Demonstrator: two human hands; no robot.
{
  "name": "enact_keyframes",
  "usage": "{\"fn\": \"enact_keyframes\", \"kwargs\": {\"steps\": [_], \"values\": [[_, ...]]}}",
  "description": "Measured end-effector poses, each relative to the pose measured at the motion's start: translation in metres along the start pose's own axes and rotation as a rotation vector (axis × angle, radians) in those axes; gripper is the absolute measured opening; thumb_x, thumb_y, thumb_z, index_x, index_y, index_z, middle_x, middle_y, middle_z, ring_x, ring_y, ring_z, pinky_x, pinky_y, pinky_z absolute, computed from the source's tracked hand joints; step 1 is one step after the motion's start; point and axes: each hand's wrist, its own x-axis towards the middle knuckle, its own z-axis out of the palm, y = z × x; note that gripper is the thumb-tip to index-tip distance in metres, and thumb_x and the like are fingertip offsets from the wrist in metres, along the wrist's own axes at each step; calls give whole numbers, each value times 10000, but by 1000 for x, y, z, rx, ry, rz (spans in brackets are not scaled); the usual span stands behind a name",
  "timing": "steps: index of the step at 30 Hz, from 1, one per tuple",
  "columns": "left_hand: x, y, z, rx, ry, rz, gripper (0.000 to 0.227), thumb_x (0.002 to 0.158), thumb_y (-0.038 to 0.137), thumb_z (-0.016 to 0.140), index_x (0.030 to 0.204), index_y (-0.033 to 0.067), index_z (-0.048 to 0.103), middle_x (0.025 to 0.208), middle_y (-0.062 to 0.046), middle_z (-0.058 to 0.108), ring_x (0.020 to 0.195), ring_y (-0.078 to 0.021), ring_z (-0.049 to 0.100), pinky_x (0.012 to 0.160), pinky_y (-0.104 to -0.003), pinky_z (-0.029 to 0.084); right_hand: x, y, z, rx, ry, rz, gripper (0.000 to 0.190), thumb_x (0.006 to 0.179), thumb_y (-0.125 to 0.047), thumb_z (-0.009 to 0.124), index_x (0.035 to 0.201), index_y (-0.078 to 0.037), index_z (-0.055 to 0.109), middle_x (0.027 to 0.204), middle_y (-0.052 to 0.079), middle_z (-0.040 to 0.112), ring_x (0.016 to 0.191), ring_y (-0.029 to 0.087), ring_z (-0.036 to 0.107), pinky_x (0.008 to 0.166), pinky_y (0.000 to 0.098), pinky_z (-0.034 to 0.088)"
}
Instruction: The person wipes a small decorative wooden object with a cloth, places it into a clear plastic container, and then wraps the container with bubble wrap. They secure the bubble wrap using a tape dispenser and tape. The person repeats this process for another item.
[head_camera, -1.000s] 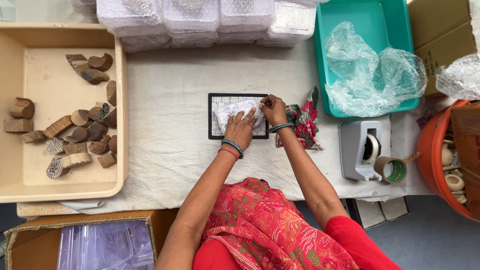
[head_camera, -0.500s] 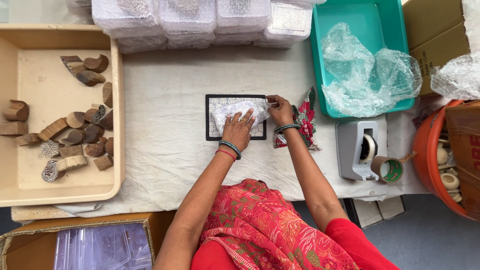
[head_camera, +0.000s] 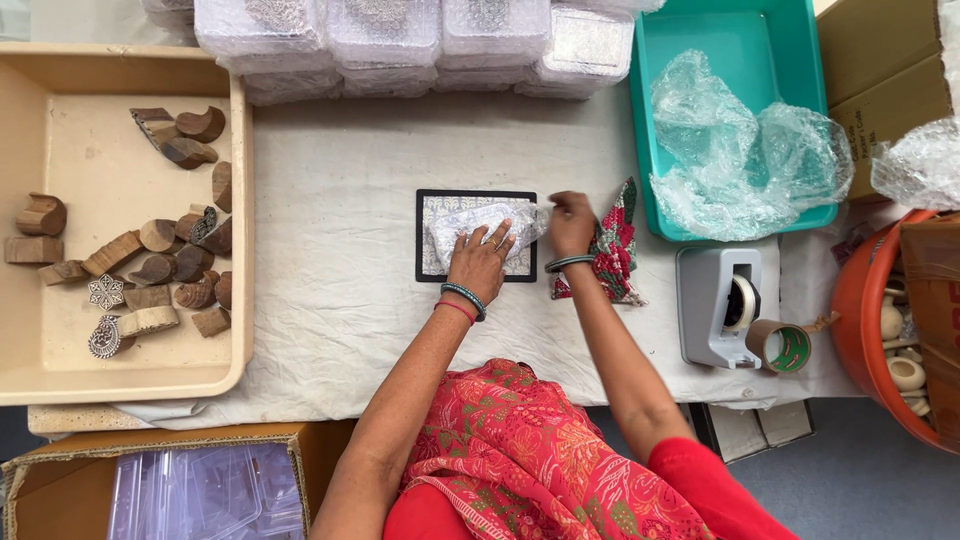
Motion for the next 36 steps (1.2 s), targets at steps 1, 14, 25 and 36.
{"fn": "enact_keyframes", "kwargs": {"steps": [1,14,25,36], "values": [[0,0,0,-1,-1,-3,669,876,214,731,1502,222,494,1658,71,290,1431,-255,386,1186,-529,323,5,-2,-4,1,-4,0,221,910,20,637,989,-134,773,1098,75,719,992,255,739,877,363,601],[-1,0,-1,9,-2,3,677,876,230,724,1509,216,483,1661,60,281,1438,-257,377,1179,-530,320,23,-78,-41,-261,-454,-280,174,906,-75,708,1065,-121,762,1010,61,744,1001,258,660,905,399,541],[-1,3,-5,32,-9,2,662,887,232,717,1506,210,482,1654,57,287,1437,-257,370,1169,-535,322,27,-27,-29,182,-462,181,545,943,-317,722,1394,-55,563,1180,116,706,997,241,710,863,376,574],[0,1,-3,-12,-10,-13,669,883,230,720,1509,229,484,1649,62,308,1443,-247,371,1183,-538,316,14,-44,-8,0,-496,43,266,828,-182,808,1016,-14,727,936,105,750,753,211,709,717,354,572]]}}
